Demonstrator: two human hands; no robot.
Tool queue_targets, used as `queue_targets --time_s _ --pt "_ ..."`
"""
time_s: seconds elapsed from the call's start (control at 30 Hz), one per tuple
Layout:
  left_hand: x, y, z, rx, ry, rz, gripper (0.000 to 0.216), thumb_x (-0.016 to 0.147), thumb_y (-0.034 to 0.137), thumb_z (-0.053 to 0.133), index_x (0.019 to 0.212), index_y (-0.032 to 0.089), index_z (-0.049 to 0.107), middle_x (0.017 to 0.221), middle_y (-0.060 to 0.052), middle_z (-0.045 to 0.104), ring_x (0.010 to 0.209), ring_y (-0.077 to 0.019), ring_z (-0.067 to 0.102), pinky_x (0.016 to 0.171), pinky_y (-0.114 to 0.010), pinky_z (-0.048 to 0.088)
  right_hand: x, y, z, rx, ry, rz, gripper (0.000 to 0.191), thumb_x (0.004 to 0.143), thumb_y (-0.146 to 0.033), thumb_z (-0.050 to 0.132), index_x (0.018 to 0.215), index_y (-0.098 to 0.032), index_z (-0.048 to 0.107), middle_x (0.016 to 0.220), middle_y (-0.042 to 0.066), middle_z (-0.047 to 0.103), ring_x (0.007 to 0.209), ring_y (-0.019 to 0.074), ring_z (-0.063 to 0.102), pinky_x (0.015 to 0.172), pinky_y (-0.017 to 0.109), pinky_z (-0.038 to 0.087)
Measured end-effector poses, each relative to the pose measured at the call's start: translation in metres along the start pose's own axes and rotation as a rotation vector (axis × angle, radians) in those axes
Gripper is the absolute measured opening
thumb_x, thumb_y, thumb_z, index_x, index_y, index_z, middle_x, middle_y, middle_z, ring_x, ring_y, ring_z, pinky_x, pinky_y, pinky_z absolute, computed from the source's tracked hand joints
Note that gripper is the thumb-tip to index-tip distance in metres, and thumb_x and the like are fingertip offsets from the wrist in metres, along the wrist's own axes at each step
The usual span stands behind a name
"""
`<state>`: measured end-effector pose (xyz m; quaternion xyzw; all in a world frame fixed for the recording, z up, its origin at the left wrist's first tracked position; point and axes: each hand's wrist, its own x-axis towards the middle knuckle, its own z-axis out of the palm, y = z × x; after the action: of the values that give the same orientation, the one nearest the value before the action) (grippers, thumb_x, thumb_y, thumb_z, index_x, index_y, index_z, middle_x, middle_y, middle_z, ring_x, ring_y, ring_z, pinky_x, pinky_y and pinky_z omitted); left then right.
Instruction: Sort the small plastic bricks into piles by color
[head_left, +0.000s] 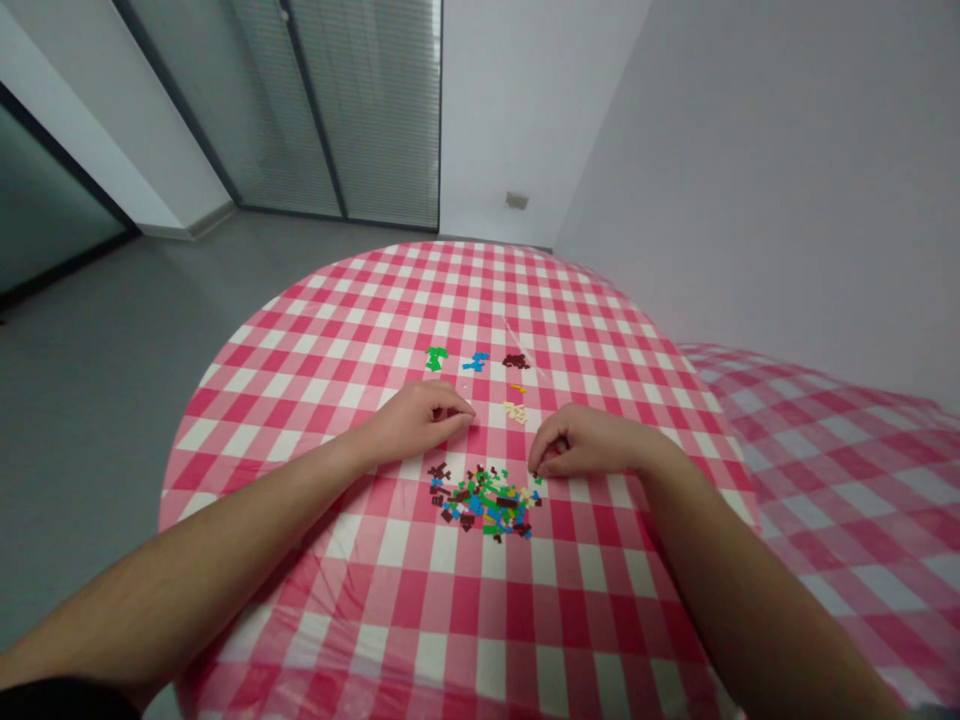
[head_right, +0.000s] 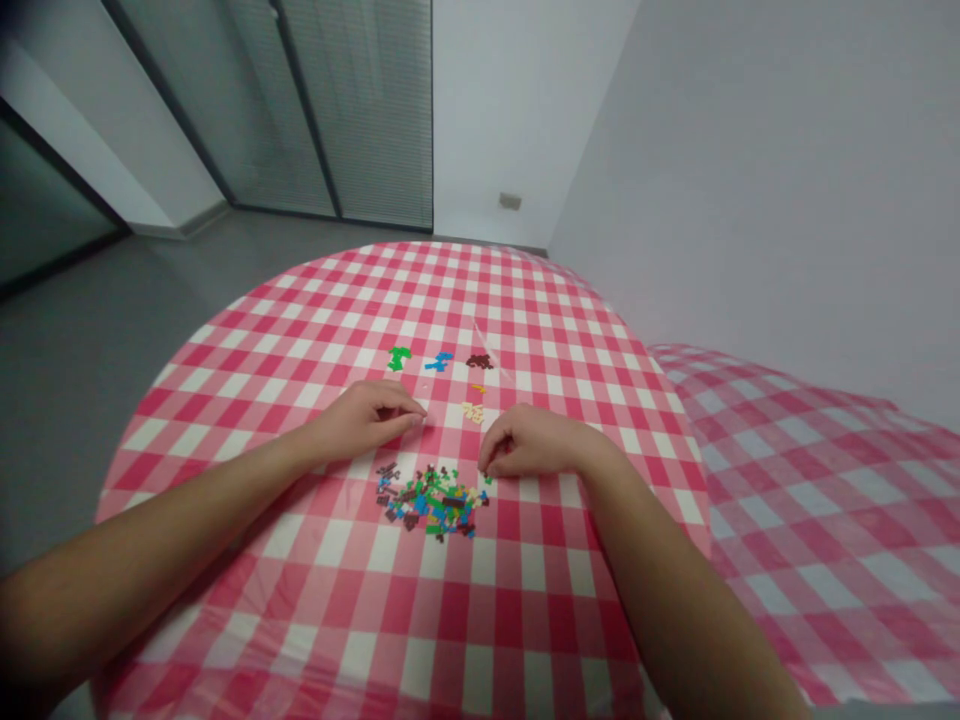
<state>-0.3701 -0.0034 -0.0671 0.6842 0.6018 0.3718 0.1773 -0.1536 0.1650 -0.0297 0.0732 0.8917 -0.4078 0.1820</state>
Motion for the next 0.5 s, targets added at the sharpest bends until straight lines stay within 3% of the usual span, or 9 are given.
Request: queue_targets --time_s 0.5 --pt "0.0001 0.0008 0.0019 0.004 -0.016 -0.020 0.020 0.088 0.023 0.055 0.087 0.021 0.074 0.085 -0.005 0.074 0.077 -0.0151 0.065 0.077 -0.032 0.052 0.0057 -0.0029 0.0060 -0.094 -0.023 -0.024 0.025 0.073 -0.011 0.062 0.089 -0.021 0.079 0.082 0.002 0.076 0.069 0.0136 0.065 0.061 0.022 0.046"
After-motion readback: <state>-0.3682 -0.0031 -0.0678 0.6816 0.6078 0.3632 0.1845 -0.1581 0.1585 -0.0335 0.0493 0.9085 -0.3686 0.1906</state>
